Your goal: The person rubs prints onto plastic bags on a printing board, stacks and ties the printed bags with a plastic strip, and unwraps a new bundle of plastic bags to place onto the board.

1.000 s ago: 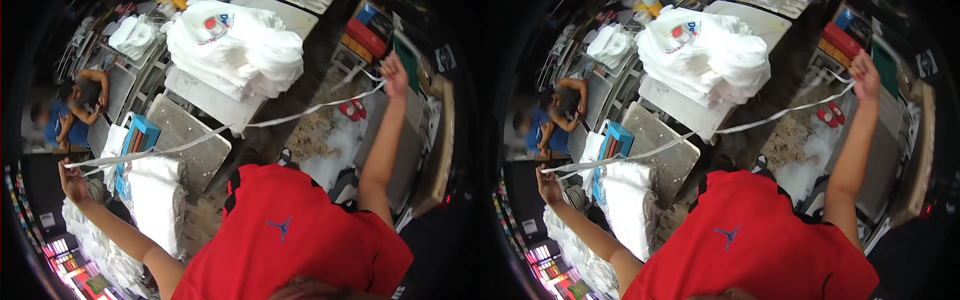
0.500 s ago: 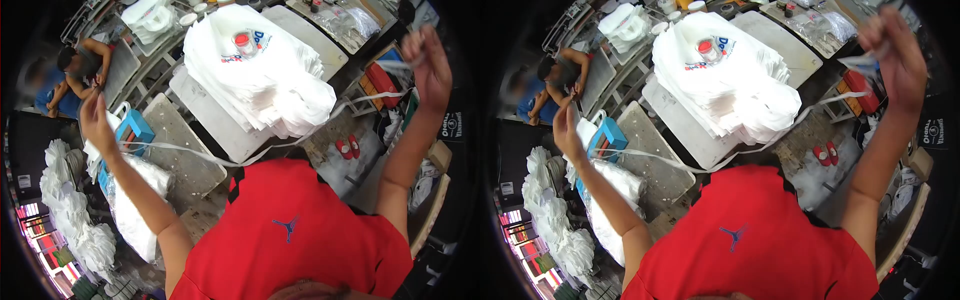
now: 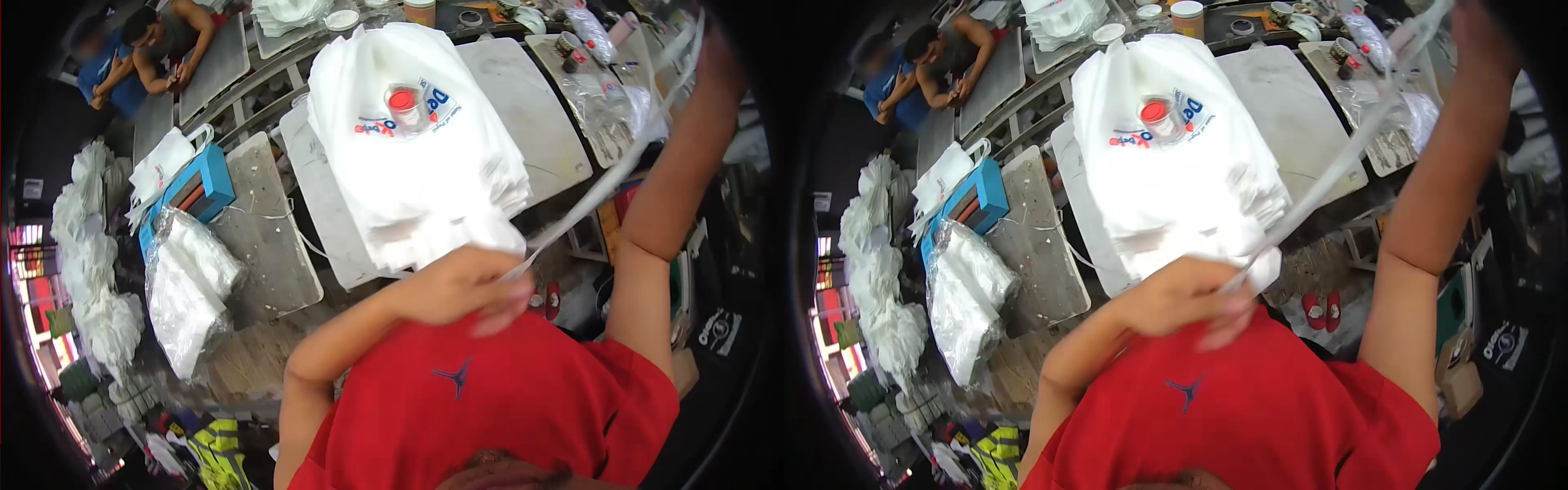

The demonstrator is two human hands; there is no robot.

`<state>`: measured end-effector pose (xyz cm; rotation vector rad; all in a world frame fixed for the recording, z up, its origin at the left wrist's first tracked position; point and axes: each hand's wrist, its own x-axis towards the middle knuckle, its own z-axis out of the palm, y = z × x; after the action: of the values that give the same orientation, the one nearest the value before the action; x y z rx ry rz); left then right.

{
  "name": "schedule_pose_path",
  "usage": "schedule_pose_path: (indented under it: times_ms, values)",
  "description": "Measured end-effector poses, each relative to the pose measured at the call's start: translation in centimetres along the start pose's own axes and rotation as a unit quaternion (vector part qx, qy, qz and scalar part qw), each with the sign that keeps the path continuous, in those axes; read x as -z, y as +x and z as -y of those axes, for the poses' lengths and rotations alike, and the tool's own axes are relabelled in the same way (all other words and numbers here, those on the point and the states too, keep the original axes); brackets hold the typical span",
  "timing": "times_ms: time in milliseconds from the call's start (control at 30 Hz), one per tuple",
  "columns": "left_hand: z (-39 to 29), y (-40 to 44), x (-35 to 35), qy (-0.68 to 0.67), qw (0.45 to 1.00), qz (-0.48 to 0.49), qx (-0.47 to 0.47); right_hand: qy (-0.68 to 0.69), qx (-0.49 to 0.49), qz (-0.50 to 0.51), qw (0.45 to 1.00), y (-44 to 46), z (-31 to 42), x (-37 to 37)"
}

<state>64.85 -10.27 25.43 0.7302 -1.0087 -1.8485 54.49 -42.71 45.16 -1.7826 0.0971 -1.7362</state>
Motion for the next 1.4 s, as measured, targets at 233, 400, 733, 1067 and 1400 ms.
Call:
schedule_pose_path:
  times_ms: [233,400,733,1067,1400]
  values:
    - [1.9,-13.8,-1.8,0.247,0.823,-0.497,-0.119,-0.072,-0.292,0.069,0.951,-5.4,-20.2,22.6]
    - [-3.1,-16.5,-4.8,0.330,0.686,-0.638,-0.116,-0.314,-0.383,0.402,0.770,-16.2,-25.9,30.1]
    - [-6.1,7.7,-4.1,0.478,0.706,-0.520,-0.060,0.310,-0.119,0.407,0.851,-25.1,-6.9,3.9]
    - [1.1,-3.8,-5.0,0.236,0.897,-0.362,0.090,0.457,-0.384,0.624,0.503,-23.7,-10.5,13.2]
    - [29.8,-7.9,-3.4,-0.214,0.888,-0.373,0.166,0.048,-0.325,0.860,0.392,-41.1,-9.5,9.8]
